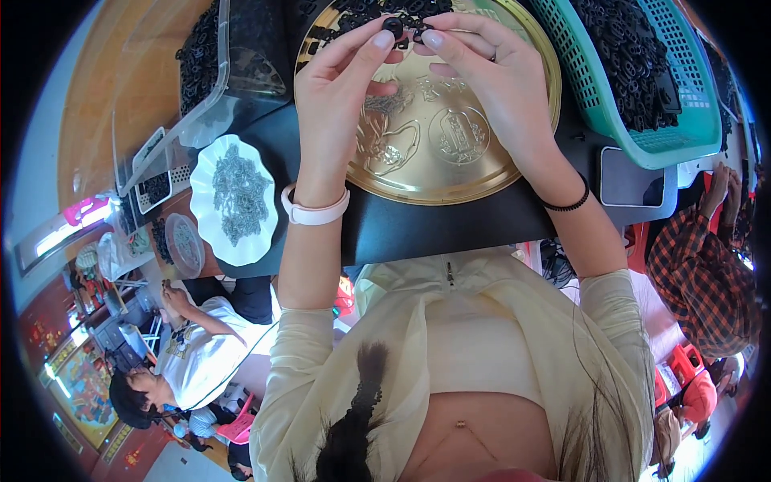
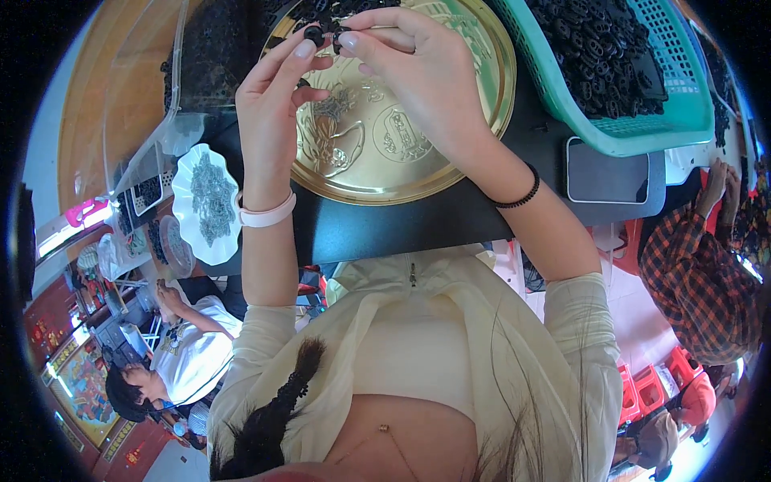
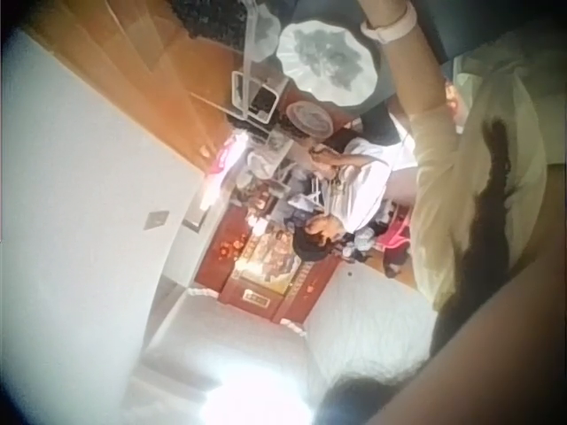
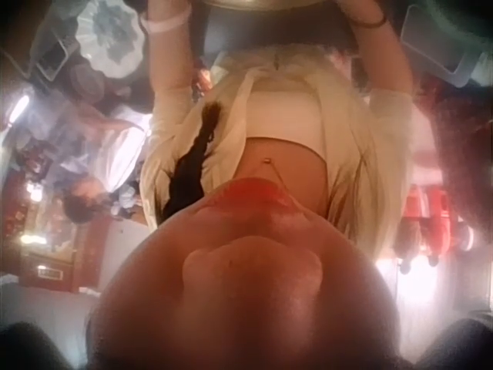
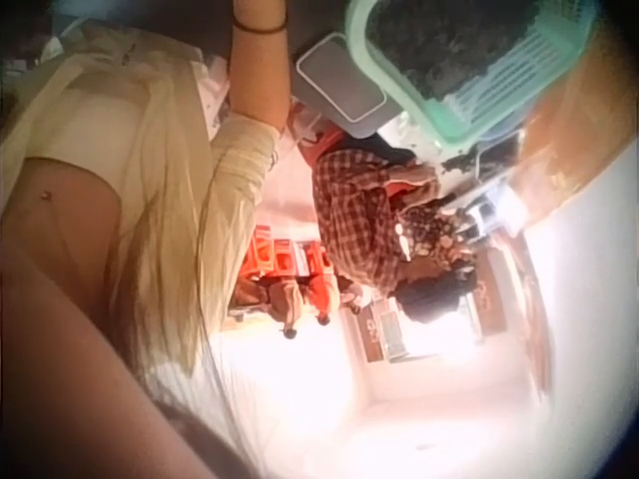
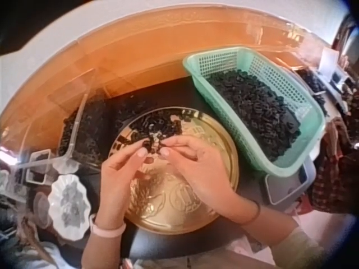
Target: The person repeatedly picks up small plastic cord lock components from a round tray and presses the pieces together by hand to assemble them.
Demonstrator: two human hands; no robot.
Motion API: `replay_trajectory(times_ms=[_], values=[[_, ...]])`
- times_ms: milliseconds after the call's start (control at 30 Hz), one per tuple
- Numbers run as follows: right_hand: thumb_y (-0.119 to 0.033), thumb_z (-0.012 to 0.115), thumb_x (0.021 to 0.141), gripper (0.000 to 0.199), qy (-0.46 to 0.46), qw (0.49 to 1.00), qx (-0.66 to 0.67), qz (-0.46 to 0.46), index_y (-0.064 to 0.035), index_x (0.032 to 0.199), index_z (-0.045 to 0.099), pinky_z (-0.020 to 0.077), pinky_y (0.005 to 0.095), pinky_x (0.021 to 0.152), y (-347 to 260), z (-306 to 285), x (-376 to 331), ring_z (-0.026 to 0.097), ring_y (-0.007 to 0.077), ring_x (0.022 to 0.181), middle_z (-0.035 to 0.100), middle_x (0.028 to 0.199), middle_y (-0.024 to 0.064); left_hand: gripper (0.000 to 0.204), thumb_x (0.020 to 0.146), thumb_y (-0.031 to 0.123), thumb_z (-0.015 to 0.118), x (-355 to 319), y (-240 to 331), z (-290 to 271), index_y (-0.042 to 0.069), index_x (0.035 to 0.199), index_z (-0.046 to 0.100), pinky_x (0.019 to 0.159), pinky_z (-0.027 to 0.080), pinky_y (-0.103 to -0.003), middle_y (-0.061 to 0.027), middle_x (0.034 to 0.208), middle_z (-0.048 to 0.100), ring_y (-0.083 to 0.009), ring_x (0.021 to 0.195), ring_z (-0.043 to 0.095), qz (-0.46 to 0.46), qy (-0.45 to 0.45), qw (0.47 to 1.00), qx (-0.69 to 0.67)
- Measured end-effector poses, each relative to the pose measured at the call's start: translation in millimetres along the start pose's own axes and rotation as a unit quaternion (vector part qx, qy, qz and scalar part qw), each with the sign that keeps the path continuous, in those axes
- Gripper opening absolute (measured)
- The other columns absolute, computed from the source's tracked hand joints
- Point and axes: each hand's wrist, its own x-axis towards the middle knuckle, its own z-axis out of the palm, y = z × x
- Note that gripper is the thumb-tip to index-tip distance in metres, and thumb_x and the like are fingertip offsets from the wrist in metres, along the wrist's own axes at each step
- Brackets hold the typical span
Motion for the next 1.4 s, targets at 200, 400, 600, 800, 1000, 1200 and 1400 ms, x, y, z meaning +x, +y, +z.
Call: replay_trajectory(times_ms=[200,400,600,800,1000,1200,1400], values=[[-0.012,0.061,0.088,0.028,0.005,1.000,-0.006,0.000,0.0015,0.111,0.058,0.0530,0.0249,0.079,0.6,0.5,-0.1,0.064,0.0162,0.095,0.064,0.105,0.0091,0.027,0.086,0.014,0.063,-0.8,3.3,-2.1,0.002,0.110,0.063,0.058,0.051,-0.022,-0.0073,0.098,0.066,-0.0125,0.084,0.062,-0.035,-0.013,0.999,0.001],[-0.014,0.062,0.087,0.026,-0.026,0.999,-0.030,0.001,-0.0005,0.110,0.060,0.0538,0.0245,0.077,0.7,-3.1,1.6,0.063,0.0147,0.093,0.064,0.102,0.0073,0.026,0.083,0.013,0.067,-0.6,1.4,-1.6,0.002,0.107,0.065,0.059,0.053,-0.020,-0.0068,0.093,0.067,-0.0113,0.081,0.064,-0.030,-0.024,0.999,0.006],[-0.014,0.062,0.087,0.027,-0.043,0.999,0.016,0.013,-0.0009,0.110,0.061,0.0542,0.0247,0.075,6.2,-6.2,3.1,0.063,0.0127,0.089,0.064,0.099,0.0063,0.027,0.084,0.013,0.065,-2.6,4.2,-2.6,-0.001,0.107,0.063,0.060,0.053,-0.024,-0.0107,0.093,0.067,-0.0159,0.083,0.066,-0.022,-0.044,0.997,0.053],[-0.015,0.063,0.086,0.029,-0.098,0.995,0.003,0.024,-0.0015,0.112,0.061,0.0527,0.0251,0.077,1.9,-10.0,4.2,0.060,0.0112,0.092,0.063,0.105,0.0058,0.027,0.084,0.013,0.066,-2.6,6.7,-4.1,-0.002,0.107,0.063,0.062,0.055,-0.021,-0.0094,0.090,0.068,-0.0143,0.080,0.067,-0.027,-0.042,0.998,0.047],[-0.021,0.059,0.089,0.038,-0.179,0.970,0.146,0.072,-0.0036,0.122,0.055,0.0528,0.0284,0.082,1.1,-4.0,5.7,0.062,0.0146,0.092,0.063,0.102,0.0066,0.026,0.086,0.010,0.062,-5.1,2.7,-10.7,-0.005,0.109,0.061,0.064,0.057,-0.024,-0.0120,0.093,0.066,-0.0186,0.082,0.067,-0.060,-0.109,0.987,-0.104],[-0.021,0.056,0.091,0.037,-0.251,0.952,0.144,0.103,-0.0055,0.125,0.053,0.0528,0.0309,0.085,2.9,-6.7,8.6,0.062,0.0174,0.094,0.061,0.103,0.0073,0.026,0.088,0.010,0.059,-7.9,4.7,-9.3,-0.005,0.109,0.060,0.066,0.058,-0.027,-0.0126,0.093,0.065,-0.0186,0.081,0.066,-0.076,-0.134,0.977,-0.146],[-0.022,0.054,0.092,0.033,-0.221,0.956,0.168,0.096,-0.0052,0.121,0.056,0.0533,0.0288,0.082,1.2,-1.4,6.8,0.063,0.0165,0.091,0.062,0.104,0.0069,0.027,0.089,0.013,0.059,-6.9,7.8,-3.7,-0.003,0.110,0.061,0.067,0.057,-0.027,-0.0119,0.094,0.066,-0.0165,0.080,0.066,-0.079,-0.096,0.988,-0.091]])
